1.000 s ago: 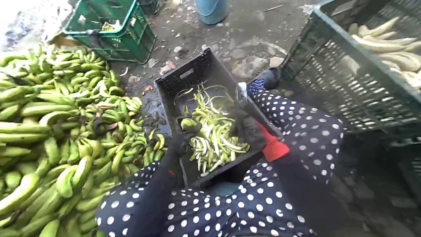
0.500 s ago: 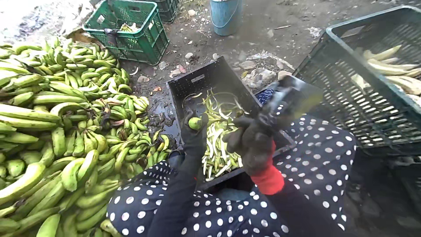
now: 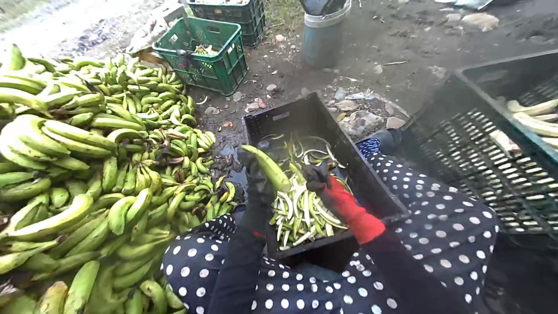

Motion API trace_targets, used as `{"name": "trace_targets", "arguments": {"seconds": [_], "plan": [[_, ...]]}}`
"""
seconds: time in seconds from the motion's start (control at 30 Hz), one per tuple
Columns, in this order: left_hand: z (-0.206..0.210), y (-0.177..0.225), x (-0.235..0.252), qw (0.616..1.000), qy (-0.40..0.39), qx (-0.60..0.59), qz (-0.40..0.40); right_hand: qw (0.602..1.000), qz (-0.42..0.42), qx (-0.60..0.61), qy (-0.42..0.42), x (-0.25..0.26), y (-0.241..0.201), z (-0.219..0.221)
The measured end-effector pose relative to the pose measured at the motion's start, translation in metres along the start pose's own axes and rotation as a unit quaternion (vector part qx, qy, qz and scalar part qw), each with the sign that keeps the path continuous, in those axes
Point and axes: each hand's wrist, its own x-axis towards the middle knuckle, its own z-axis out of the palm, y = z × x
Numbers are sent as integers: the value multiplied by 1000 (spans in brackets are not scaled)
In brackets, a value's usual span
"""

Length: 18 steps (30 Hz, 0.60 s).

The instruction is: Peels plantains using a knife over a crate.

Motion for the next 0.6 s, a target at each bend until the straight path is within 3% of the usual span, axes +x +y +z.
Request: {"name": "trace_targets", "arguments": {"seconds": [0.13, 0.23, 0.3, 0.37, 0.47, 0.57, 0.6], "plan": [[-3, 5, -5, 990, 63, 124, 29, 978, 13, -197, -59, -3, -12, 4], [-2, 12, -3, 981, 99, 142, 84, 970, 1, -244, -1, -23, -21, 9], [-4, 7, -2, 994, 41, 72, 66, 970, 13, -243, 30, -21, -26, 12], [-9, -2, -3, 997, -72, 20, 1, 972, 46, -223, 50, -6, -35, 13], [-5, 1, -1, 960, -207, -37, -184, 973, 99, -199, 59, 24, -38, 6], [6, -3, -13, 942, -281, -65, -173, 977, 108, -171, 73, 43, -33, -10], [11, -5, -15, 943, -265, -97, -178, 979, 100, -160, 77, 43, -34, -16]]}}
